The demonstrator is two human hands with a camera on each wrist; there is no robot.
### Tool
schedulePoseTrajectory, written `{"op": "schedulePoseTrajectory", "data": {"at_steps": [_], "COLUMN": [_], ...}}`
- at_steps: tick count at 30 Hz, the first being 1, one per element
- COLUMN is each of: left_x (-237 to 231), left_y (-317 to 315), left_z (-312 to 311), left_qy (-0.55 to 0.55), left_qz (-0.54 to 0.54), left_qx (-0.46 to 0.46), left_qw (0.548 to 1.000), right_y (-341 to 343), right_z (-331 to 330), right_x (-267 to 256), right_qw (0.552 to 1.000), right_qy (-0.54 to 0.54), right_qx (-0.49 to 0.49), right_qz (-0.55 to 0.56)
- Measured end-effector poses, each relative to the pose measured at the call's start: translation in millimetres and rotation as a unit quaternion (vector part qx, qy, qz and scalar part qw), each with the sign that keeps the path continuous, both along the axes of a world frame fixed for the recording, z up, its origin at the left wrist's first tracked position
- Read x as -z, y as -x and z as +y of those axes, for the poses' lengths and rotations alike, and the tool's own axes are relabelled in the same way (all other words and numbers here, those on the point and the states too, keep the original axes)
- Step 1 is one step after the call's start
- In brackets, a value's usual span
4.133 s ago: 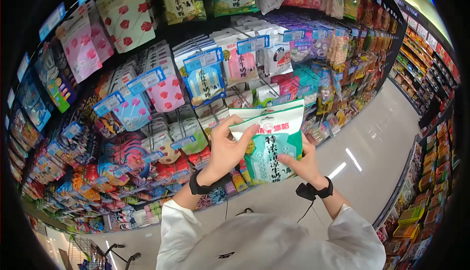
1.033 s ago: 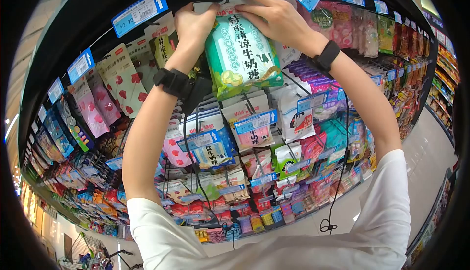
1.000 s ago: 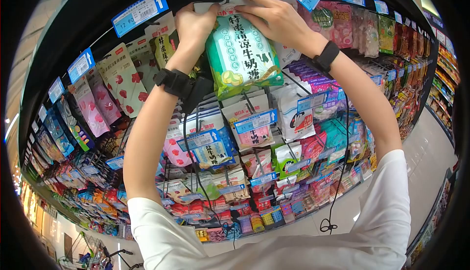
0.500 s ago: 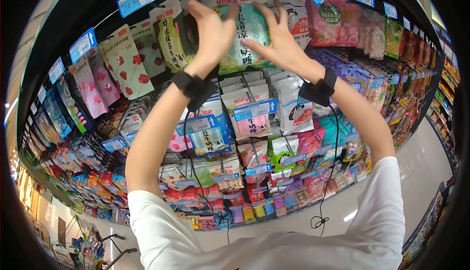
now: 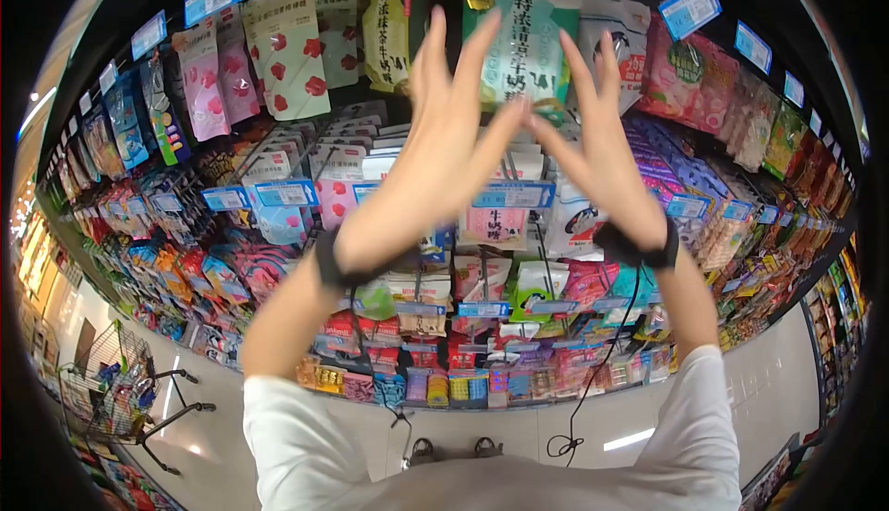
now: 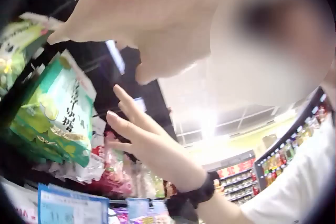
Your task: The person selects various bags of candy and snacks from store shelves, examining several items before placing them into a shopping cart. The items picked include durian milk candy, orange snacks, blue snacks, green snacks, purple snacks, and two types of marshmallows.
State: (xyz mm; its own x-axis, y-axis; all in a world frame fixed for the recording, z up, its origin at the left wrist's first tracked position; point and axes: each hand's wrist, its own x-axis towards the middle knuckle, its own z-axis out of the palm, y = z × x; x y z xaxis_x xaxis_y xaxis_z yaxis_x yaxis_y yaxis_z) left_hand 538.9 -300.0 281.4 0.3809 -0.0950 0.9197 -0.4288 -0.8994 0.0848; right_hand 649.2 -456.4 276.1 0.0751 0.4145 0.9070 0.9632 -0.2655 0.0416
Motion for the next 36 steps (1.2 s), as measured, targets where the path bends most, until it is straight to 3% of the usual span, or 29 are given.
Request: {"op": "schedulePoseTrajectory", "data": {"at_steps": [1, 2, 3, 4, 6, 7, 8, 9, 10, 11, 13, 14, 15, 16, 17, 18, 19, 20, 22, 24, 25, 27, 29, 31, 33, 34, 35, 36], "left_x": [15, 29, 48, 71, 137, 178, 223, 262, 276, 302, 307, 300, 304, 314, 327, 335, 331, 358, 344, 349, 352, 366, 381, 401, 424, 433, 442, 447], "left_y": [43, 90, 131, 173, 255, 298, 343, 382, 426, 473, 546, 576, 604, 632, 662, 697, 714, 744, 769, 801, 816, 850, 890, 938, 990, 1013, 1039, 1066], "left_z": [-2, -4, -1, 8, 34, 46, 54, 54, 43, 43, 36, 39, 46, 54, 59, 58, 68, 83, 111, 137, 154, 182, 214, 251, 282, 290, 299, 318], "left_qy": [0.0, -0.013, -0.061, -0.099, -0.006, 0.117, 0.216, 0.241, 0.321, 0.346, 0.439, 0.503, 0.513, 0.51, 0.511, 0.512, 0.606, 0.48, 0.473, 0.438, 0.451, 0.477, 0.503, 0.514, 0.53, 0.533, 0.515, 0.491], "left_qz": [0.072, 0.198, 0.275, 0.359, 0.517, 0.554, 0.564, 0.505, 0.486, 0.523, 0.64, 0.65, 0.653, 0.615, 0.57, 0.521, 0.476, 0.491, 0.527, 0.498, 0.493, 0.482, 0.454, 0.444, 0.472, 0.475, 0.496, 0.512], "left_qx": [0.021, -0.039, -0.079, -0.081, -0.049, -0.053, -0.13, -0.222, -0.26, -0.298, -0.339, -0.314, -0.311, -0.309, -0.316, -0.336, -0.329, -0.353, -0.379, -0.388, -0.392, -0.411, -0.4, -0.426, -0.507, -0.508, -0.565, -0.615], "left_qw": [0.997, 0.979, 0.956, 0.925, 0.854, 0.823, 0.786, 0.798, 0.77, 0.72, 0.532, 0.476, 0.463, 0.516, 0.561, 0.595, 0.545, 0.635, 0.596, 0.64, 0.632, 0.609, 0.618, 0.597, 0.49, 0.482, 0.412, 0.345], "right_y": [25, 47, 75, 95, 139, 156, 174, 193, 213, 238, 299, 333, 368, 400, 426, 456, 487, 512, 551, 579, 590, 611, 639, 682, 729, 742, 781, 814], "right_z": [-7, -10, -16, -15, -7, 4, 17, 27, 42, 60, 99, 122, 149, 171, 190, 211, 236, 257, 293, 330, 350, 392, 442, 517, 591, 634, 675, 715], "right_x": [9, 23, 32, 51, 82, 95, 112, 132, 148, 161, 184, 197, 209, 219, 226, 231, 239, 253, 278, 297, 305, 327, 345, 351, 364, 396, 377, 377], "right_qw": [1.0, 0.995, 0.995, 0.984, 0.943, 0.906, 0.856, 0.797, 0.715, 0.719, 0.561, 0.554, 0.571, 0.579, 0.552, 0.565, 0.572, 0.562, 0.537, 0.516, 0.508, 0.521, 0.554, 0.534, 0.592, 0.613, 0.607, 0.626], "right_qy": [0.007, 0.005, 0.046, 0.061, 0.167, 0.241, 0.34, 0.415, 0.491, 0.482, 0.673, 0.674, 0.616, 0.56, 0.576, 0.563, 0.553, 0.57, 0.617, 0.666, 0.684, 0.687, 0.706, 0.743, 0.706, 0.686, 0.697, 0.653], "right_qx": [-0.009, -0.075, -0.046, -0.109, -0.201, -0.274, -0.321, -0.377, -0.43, -0.425, -0.42, -0.42, -0.468, -0.516, -0.532, -0.524, -0.523, -0.515, -0.49, -0.444, -0.415, -0.385, -0.336, -0.304, -0.312, -0.349, -0.333, -0.382], "right_qz": [0.019, 0.073, 0.077, 0.126, 0.205, 0.215, 0.221, 0.223, 0.251, 0.264, 0.238, 0.249, 0.274, 0.291, 0.283, 0.298, 0.306, 0.307, 0.301, 0.306, 0.32, 0.327, 0.286, 0.267, 0.23, 0.177, 0.186, 0.188]}}
